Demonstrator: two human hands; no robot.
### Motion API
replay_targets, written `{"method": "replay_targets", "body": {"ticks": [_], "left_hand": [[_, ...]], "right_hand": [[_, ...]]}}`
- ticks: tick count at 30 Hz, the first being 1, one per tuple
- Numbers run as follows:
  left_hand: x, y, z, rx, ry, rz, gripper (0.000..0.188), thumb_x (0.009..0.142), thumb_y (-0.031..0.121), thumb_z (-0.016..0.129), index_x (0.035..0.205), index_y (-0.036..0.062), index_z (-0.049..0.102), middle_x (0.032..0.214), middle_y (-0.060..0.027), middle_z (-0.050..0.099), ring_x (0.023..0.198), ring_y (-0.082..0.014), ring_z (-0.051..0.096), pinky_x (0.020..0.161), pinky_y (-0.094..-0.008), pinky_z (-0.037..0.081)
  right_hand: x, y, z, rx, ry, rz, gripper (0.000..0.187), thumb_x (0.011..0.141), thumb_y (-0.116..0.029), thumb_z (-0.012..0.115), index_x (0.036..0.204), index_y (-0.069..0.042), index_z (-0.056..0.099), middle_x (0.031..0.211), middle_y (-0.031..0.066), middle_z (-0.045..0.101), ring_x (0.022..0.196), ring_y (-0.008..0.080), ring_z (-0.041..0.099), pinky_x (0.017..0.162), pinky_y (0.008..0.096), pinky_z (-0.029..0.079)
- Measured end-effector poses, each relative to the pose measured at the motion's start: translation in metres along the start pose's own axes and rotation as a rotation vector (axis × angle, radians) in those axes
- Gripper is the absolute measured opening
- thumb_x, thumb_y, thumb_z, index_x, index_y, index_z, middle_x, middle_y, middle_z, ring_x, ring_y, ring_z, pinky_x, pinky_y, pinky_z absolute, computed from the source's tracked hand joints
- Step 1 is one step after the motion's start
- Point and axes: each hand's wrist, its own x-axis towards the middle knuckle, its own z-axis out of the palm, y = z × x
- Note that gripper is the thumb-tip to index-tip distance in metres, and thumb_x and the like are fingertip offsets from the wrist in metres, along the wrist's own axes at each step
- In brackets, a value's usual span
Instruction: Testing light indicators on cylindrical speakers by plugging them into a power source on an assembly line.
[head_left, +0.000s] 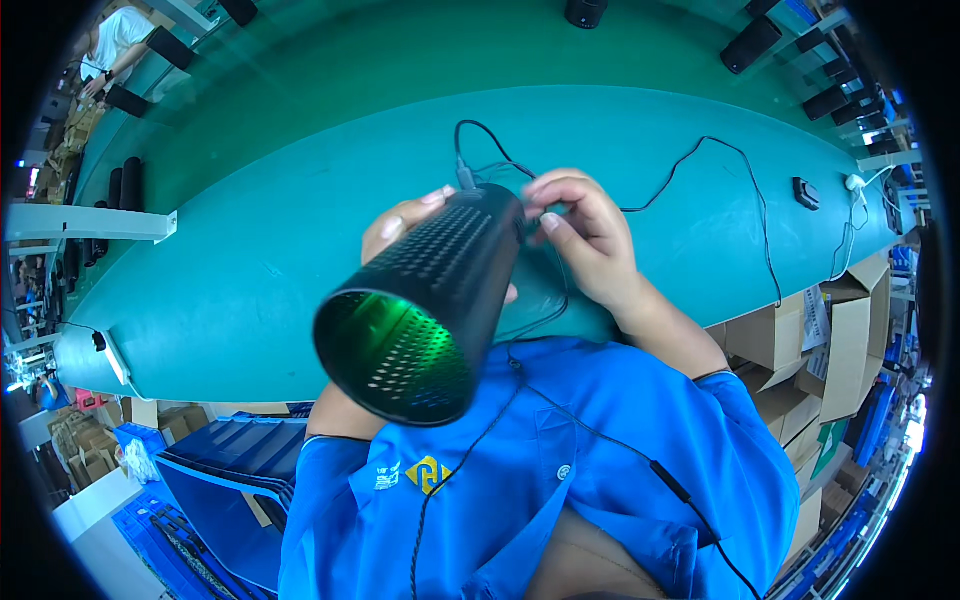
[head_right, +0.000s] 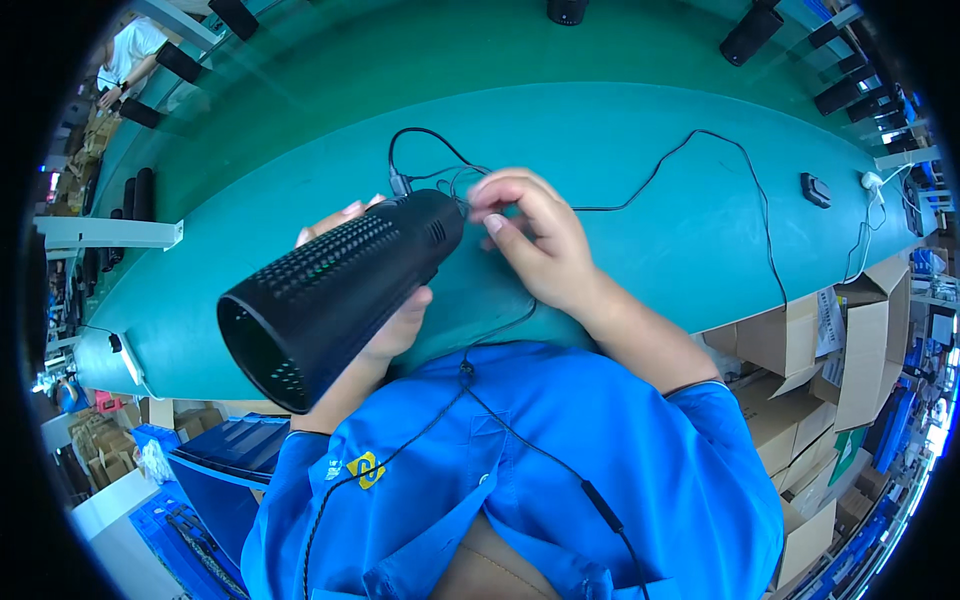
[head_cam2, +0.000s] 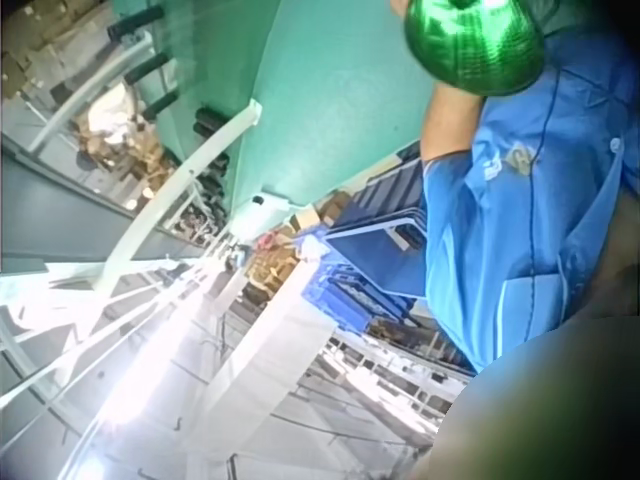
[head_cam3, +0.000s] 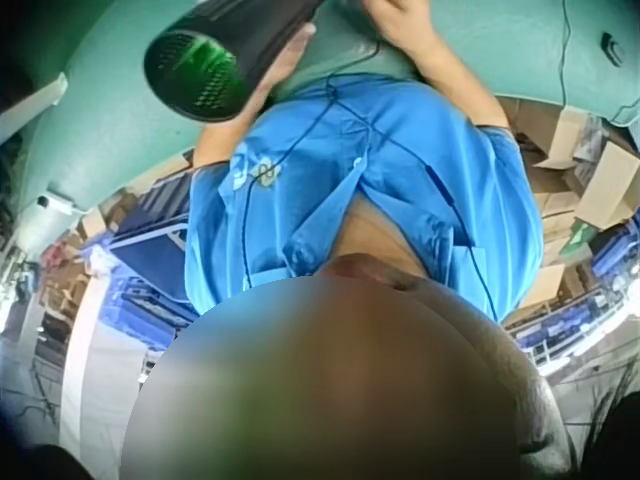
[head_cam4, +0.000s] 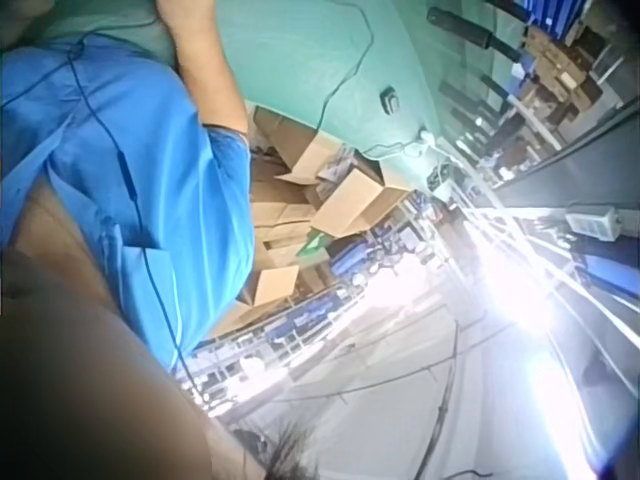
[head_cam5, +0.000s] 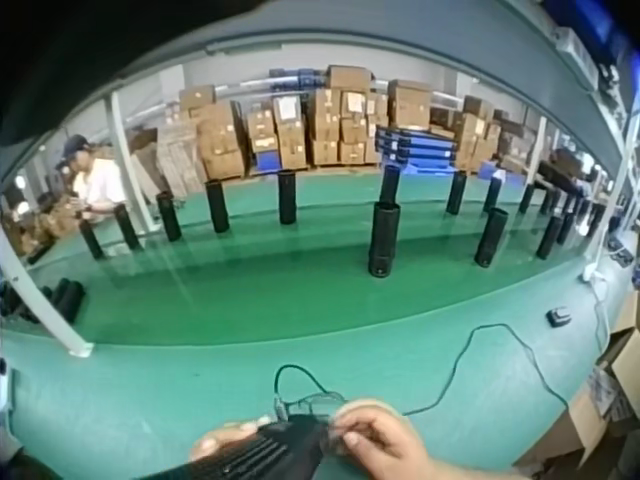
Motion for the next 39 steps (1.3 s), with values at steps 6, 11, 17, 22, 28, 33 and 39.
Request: {"method": "replay_targets", "body": {"ticks": [6, 11, 17, 22, 28, 33, 39], "left_hand": [[-0.005, -0.014, 0.021, -0.325, 0.143, 0.256, 0.059, 0.075, 0.024, 0.076, 0.121, 0.0003, 0.048, 0.116, -0.0185, 0.057, 0.097, -0.0298, 0.060, 0.086, -0.0401, 0.049], [-0.006, -0.016, 0.010, -0.226, -0.139, 0.145, 0.052, 0.073, 0.012, 0.072, 0.119, 0.0044, 0.048, 0.109, -0.0187, 0.060, 0.092, -0.0293, 0.062, 0.078, -0.0372, 0.053], [0.000, -0.017, 0.023, -0.247, -0.039, 0.450, 0.048, 0.072, 0.013, 0.072, 0.115, 0.0041, 0.052, 0.107, -0.0164, 0.061, 0.088, -0.0297, 0.062, 0.074, -0.0379, 0.054], [0.000, -0.013, 0.022, -0.229, 0.017, 0.428, 0.044, 0.072, 0.015, 0.072, 0.111, 0.0039, 0.054, 0.107, -0.0148, 0.060, 0.086, -0.0300, 0.062, 0.073, -0.0381, 0.054], [0.001, -0.009, 0.017, -0.227, 0.005, 0.422, 0.046, 0.072, 0.015, 0.072, 0.112, 0.0042, 0.054, 0.107, -0.0141, 0.060, 0.088, -0.0294, 0.062, 0.074, -0.0378, 0.054], [0.001, -0.008, 0.016, -0.197, -0.003, 0.432, 0.048, 0.071, 0.015, 0.073, 0.113, 0.0045, 0.054, 0.107, -0.0135, 0.059, 0.089, -0.0289, 0.062, 0.076, -0.0381, 0.054], [0.000, -0.013, 0.019, -0.197, 0.037, 0.437, 0.051, 0.069, 0.016, 0.074, 0.114, 0.0048, 0.054, 0.107, -0.0133, 0.059, 0.090, -0.0290, 0.061, 0.077, -0.0384, 0.053]], "right_hand": [[-0.010, 0.006, 0.012, 0.668, -0.059, 0.583, 0.016, 0.094, -0.009, 0.048, 0.105, -0.001, 0.057, 0.089, 0.0114, 0.063, 0.069, 0.0152, 0.059, 0.057, 0.0232, 0.050], [-0.014, 0.020, -0.001, 0.846, -0.292, 0.604, 0.018, 0.092, -0.011, 0.051, 0.105, 0.000, 0.057, 0.085, 0.0110, 0.064, 0.071, 0.0154, 0.060, 0.062, 0.0233, 0.050], [-0.014, 0.029, -0.013, 0.884, -0.331, 0.608, 0.021, 0.090, -0.006, 0.054, 0.109, 0.001, 0.058, 0.092, 0.0120, 0.065, 0.078, 0.0156, 0.062, 0.068, 0.0241, 0.051], [-0.010, 0.022, -0.007, 0.859, -0.237, 0.656, 0.031, 0.084, 0.003, 0.057, 0.115, 0.001, 0.056, 0.098, 0.0121, 0.065, 0.084, 0.0169, 0.063, 0.074, 0.0248, 0.051], [-0.007, 0.015, -0.001, 0.917, -0.292, 0.594, 0.040, 0.080, 0.009, 0.059, 0.119, 0.000, 0.055, 0.099, 0.0111, 0.065, 0.085, 0.0157, 0.063, 0.074, 0.0231, 0.051], [-0.005, 0.019, 0.002, 0.889, -0.291, 0.561, 0.041, 0.080, 0.009, 0.060, 0.120, 0.000, 0.055, 0.098, 0.0098, 0.065, 0.083, 0.0148, 0.063, 0.072, 0.0214, 0.050], [-0.003, 0.032, 0.003, 0.821, -0.236, 0.624, 0.034, 0.081, 0.004, 0.061, 0.114, 0.000, 0.058, 0.093, 0.0085, 0.066, 0.080, 0.0134, 0.063, 0.069, 0.0204, 0.050]]}}
